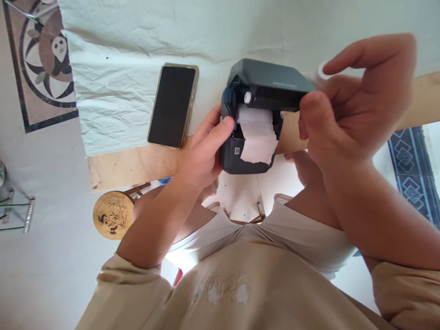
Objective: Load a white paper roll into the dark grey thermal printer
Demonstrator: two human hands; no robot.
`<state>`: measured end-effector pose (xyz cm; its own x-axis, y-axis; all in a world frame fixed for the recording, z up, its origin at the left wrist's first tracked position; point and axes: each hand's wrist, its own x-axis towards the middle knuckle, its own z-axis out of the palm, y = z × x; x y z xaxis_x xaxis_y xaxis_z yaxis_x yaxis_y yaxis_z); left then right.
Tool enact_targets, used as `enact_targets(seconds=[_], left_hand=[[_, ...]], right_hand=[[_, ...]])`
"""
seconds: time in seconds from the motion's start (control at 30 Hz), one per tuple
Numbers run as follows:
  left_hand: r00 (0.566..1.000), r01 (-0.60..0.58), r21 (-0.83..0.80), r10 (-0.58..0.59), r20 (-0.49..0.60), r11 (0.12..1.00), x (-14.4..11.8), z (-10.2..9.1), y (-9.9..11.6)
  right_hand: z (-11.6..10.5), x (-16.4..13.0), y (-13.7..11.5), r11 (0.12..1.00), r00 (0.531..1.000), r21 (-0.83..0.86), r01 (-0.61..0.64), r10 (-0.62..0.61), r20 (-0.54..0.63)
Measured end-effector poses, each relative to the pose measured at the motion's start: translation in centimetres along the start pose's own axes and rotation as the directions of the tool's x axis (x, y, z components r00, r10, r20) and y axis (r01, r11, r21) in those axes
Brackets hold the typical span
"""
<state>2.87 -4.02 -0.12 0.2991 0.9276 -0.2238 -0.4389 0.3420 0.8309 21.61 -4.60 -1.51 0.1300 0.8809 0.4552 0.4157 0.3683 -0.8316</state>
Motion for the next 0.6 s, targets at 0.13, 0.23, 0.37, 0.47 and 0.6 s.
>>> enact_targets(seconds=[0.13, 0.23, 0.37, 0.47, 0.6], left_hand=[[0.998, 0.047, 0.014, -0.048, 0.029, 0.999, 0.0, -0.5, 0.3], [0.996, 0.069, 0.003, -0.069, 0.052, 0.998, 0.2, -0.9, 0.4], [0.995, 0.066, 0.050, -0.070, 0.074, 0.997, 0.3, -1.0, 0.4], [0.993, 0.067, 0.078, -0.074, 0.096, 0.995, 0.1, -0.8, 0.6], [0.992, 0.099, 0.105, -0.106, 0.062, 0.990, -0.2, -0.5, 0.9]], right_hand=[[0.3, 0.8, -1.0, 0.996, 0.987, 0.032, 0.079, -0.073, -0.140], [0.3, 1.0, -1.0, 0.994, 0.982, -0.022, 0.106, -0.108, -0.156], [0.1, 1.2, -1.5, 0.909, 0.975, -0.352, 0.221, -0.196, 0.106], [0.1, 1.7, -2.3, 0.789, 0.911, -0.536, 0.301, -0.071, 0.407], [0.0, 2.6, -2.7, 0.764, 0.837, -0.569, 0.303, 0.072, 0.542]])
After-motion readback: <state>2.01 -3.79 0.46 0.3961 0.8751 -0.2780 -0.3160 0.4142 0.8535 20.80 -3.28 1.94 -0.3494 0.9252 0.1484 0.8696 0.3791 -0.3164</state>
